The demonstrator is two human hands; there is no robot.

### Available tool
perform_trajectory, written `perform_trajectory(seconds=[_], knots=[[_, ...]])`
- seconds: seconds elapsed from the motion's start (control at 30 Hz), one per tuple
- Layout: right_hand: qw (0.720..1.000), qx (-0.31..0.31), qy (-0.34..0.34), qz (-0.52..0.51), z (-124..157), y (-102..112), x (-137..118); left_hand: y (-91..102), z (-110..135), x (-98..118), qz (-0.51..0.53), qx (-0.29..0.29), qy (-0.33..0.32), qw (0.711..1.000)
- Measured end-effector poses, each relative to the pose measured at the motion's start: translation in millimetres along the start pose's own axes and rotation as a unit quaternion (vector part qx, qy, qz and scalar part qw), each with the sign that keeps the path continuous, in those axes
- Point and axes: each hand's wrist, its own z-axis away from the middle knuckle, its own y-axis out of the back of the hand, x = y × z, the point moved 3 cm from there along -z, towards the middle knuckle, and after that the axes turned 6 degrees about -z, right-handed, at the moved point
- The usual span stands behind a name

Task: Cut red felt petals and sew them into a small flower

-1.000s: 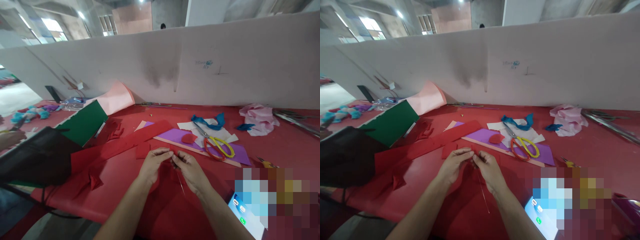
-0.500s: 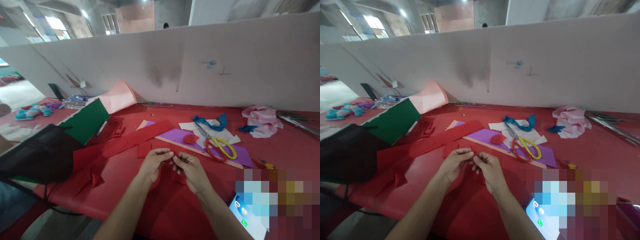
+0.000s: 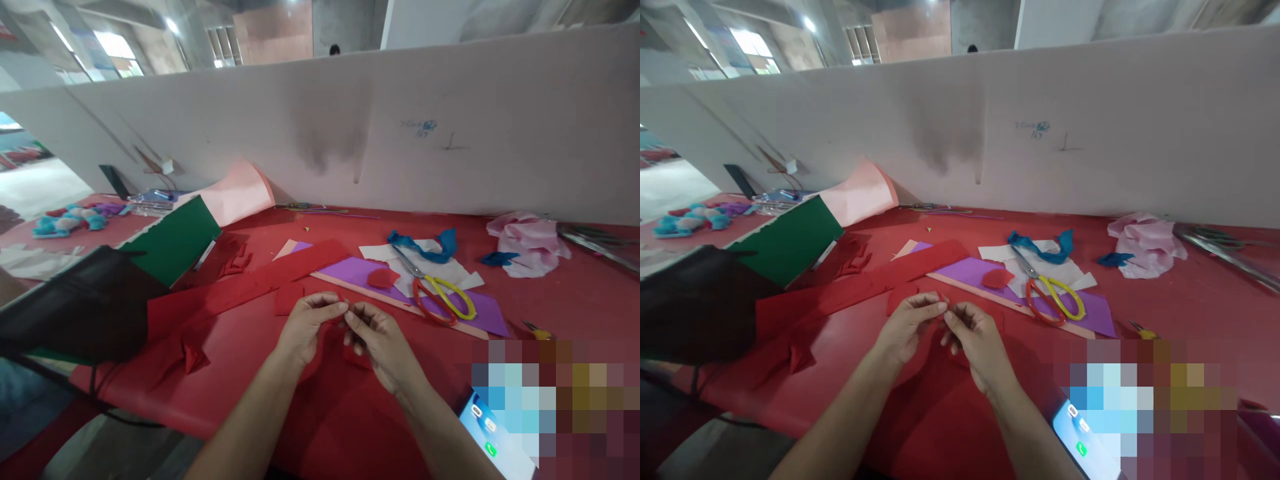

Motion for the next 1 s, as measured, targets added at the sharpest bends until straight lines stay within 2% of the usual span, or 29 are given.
perform_trajectory(seconds=[0.1, 0.3, 0.4, 0.47, 0.67, 0.83, 1.0], knots=[[1.000, -0.005, 0.004, -0.003, 1, -1, -1, 1.3, -1, -2, 0.007, 0.015, -0.005, 1.000], [0.999, -0.012, -0.006, -0.030, 2, -2, 1, -5.0, 1, -2, -0.022, -0.085, -0.009, 0.996], [0.999, -0.008, -0.019, -0.050, 1, -2, 1, -6.9, 2, -1, -0.036, -0.117, -0.010, 0.992], [0.997, -0.013, -0.035, -0.064, 1, -2, 2, -6.1, 2, -1, -0.040, -0.113, -0.021, 0.993], [0.992, -0.027, -0.055, -0.111, 4, -6, 4, -0.4, 0, -2, -0.023, -0.052, -0.025, 0.998], [0.983, -0.048, -0.076, -0.161, 5, -9, 6, -5.6, 3, 3, -0.035, -0.096, -0.049, 0.994], [0.969, -0.095, -0.090, -0.210, 6, -10, 11, -4.8, 7, 5, -0.029, -0.118, -0.040, 0.992]])
